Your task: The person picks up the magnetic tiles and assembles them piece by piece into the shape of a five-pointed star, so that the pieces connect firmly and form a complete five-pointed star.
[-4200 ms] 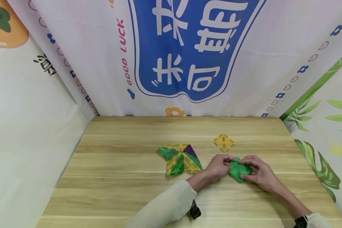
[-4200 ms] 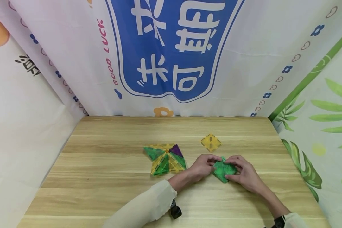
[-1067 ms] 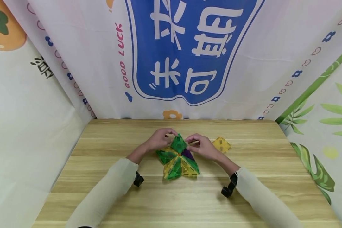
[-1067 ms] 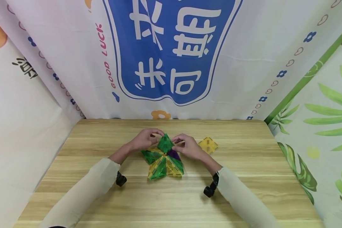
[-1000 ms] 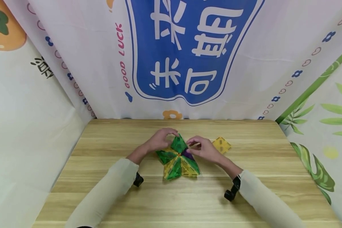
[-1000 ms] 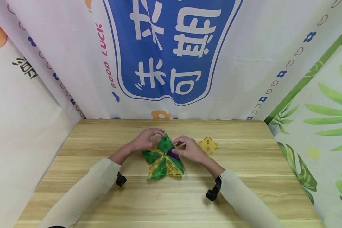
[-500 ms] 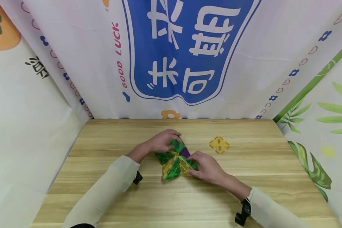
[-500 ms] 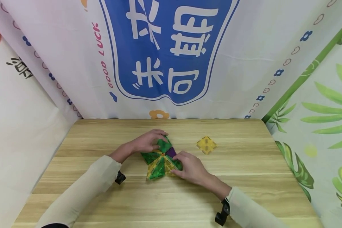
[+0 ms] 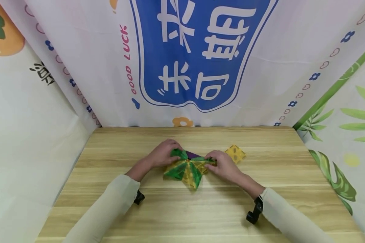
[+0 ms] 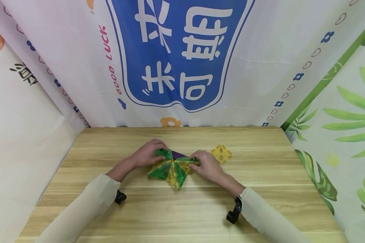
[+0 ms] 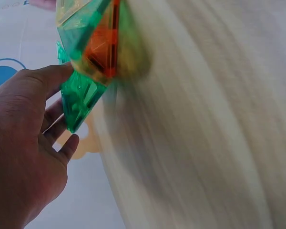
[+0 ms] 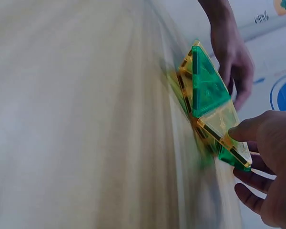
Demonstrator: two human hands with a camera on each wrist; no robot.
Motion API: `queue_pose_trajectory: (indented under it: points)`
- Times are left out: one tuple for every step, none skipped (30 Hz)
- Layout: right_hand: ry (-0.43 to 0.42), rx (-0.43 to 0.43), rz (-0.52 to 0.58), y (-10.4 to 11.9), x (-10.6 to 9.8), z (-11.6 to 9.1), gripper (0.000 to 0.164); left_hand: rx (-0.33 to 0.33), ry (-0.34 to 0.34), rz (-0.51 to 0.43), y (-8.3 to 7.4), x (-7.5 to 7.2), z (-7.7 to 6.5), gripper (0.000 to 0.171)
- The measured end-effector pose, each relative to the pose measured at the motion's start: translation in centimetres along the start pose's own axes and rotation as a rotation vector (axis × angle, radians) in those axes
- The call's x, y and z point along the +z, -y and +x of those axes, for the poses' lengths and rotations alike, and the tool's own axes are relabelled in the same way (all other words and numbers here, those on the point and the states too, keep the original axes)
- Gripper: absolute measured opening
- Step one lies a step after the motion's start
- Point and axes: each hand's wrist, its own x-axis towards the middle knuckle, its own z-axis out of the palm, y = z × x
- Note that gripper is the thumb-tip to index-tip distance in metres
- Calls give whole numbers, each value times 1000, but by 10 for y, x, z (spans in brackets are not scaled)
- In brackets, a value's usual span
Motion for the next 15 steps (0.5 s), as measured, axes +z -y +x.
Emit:
queue_pose_trajectory:
  points:
    - [-3,3,8,-3,0,3,25,-16,-6,3,0,1,-2,32]
    - [-6,0,14,-5,0,6,25,-32,-11,7,0,1,-4,32]
    - [-8,-2,24,-7,0,9,25,-49,-17,7,0,2,-6,32]
    - [-9,-5,34,-9,1,12,25,-65,-24,8,0,2,-7,32]
    - [-9,-8,42,-11,1,15,25,-77,-30,9,0,3,-8,32]
    - [-10,-11,46,-12,1,17,26,-92,-34,6,0,3,-9,33]
    - [-10,-16,50,-14,2,19,26,-101,-39,8,0,4,-10,32]
    - [-8,-19,55,-15,2,21,26,-105,-44,10,0,4,-10,32]
    - [-5,-21,59,-16,2,22,27,-109,-48,14,-1,4,-11,32]
    - [-1,-25,59,-17,2,23,27,-107,-52,19,-1,4,-11,31]
    - [2,-27,60,-17,2,23,28,-106,-57,26,-2,4,-11,31]
    - [3,-29,63,-18,1,23,29,-99,-66,34,-3,3,-11,30]
    - [3,-31,69,-19,-1,23,31,-91,-76,39,-5,3,-11,30]
    - [1,-28,73,-20,-3,22,32,-82,-88,40,-8,2,-10,29]
    - [-4,-24,79,-21,-6,21,33,-75,-98,35,-11,2,-9,29]
